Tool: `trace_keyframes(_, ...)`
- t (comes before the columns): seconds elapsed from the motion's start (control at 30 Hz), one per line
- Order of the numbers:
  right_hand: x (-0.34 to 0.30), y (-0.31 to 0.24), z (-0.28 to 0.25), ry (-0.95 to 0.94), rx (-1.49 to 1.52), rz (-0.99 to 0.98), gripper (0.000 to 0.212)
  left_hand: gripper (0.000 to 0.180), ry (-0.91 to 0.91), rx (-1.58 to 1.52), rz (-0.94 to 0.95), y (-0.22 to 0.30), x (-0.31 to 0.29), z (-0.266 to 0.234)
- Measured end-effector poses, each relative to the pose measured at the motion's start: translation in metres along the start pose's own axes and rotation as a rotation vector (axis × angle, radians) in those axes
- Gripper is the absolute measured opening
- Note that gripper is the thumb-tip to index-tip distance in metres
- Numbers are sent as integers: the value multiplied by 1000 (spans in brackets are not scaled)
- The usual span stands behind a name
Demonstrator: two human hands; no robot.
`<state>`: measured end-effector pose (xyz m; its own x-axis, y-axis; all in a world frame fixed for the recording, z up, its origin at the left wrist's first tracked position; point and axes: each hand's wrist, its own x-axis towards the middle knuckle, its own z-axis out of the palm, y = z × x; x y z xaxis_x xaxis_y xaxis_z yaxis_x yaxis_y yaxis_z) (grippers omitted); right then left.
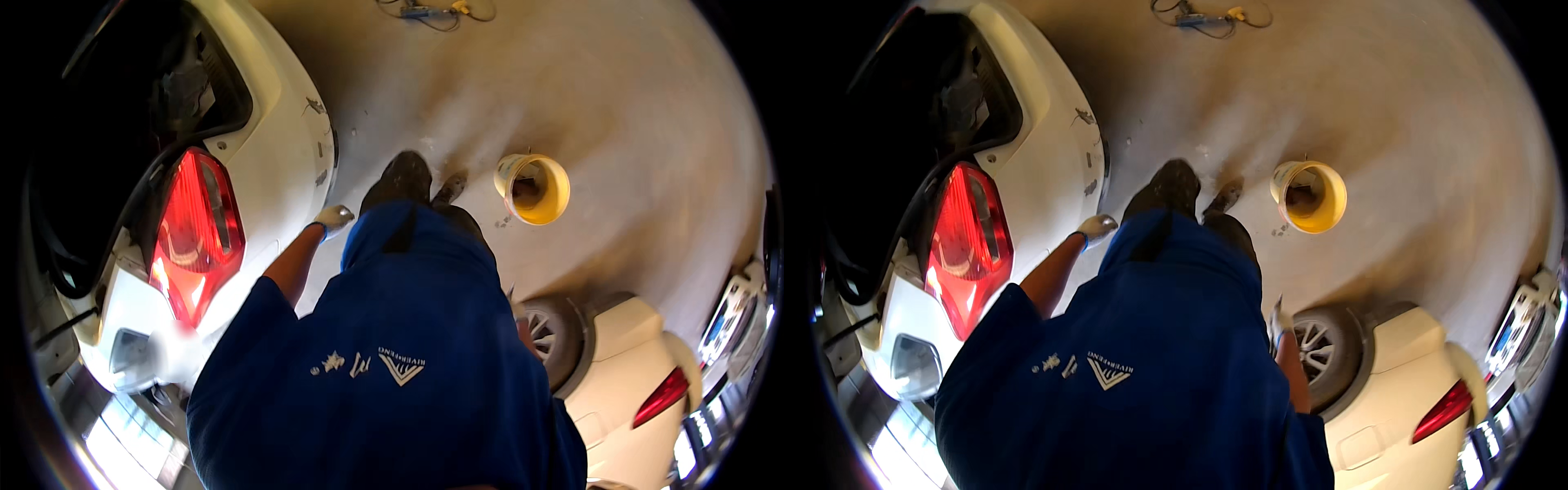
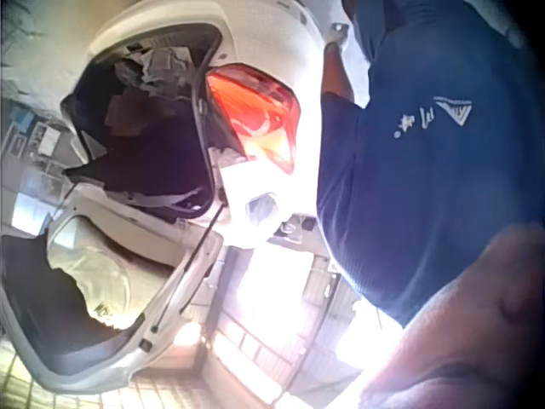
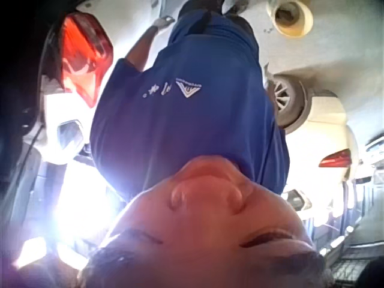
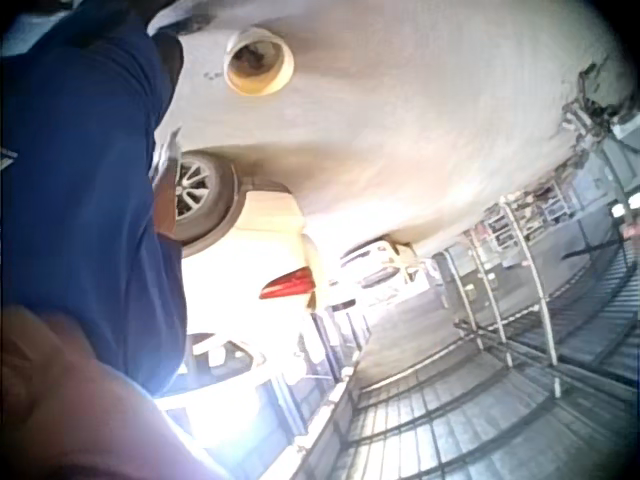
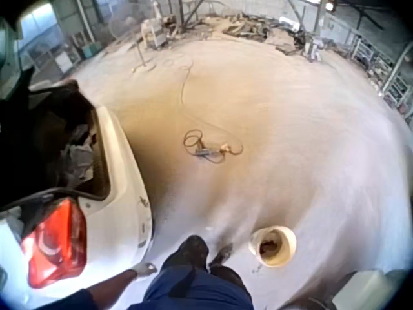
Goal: The person puts on gloves and uses a hammer to repeatedly tap the side panel of a white car, likely to smooth out a dent. The person walks around the vehicle and continues hammering the same area from different angles.
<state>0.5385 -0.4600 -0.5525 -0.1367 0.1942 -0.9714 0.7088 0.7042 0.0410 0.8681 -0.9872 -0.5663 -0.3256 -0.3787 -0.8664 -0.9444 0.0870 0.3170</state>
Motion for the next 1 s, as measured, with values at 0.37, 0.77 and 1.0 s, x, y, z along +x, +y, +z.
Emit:
trace_keyframes(0.37, -17, -591, -65, 93, -89, -758, 35, 50, 170, -363, -164, 160, 96, -57)
trace_keyframes(0.77, -133, -947, 46, -114, -500, -1102, 20, 51, 557, -780, -346, 356, 125, -109)
trace_keyframes(1.0, -12, -1079, 68, -151, -1076, -834, 37, 42, 567, -900, -582, 481, 66, -17)
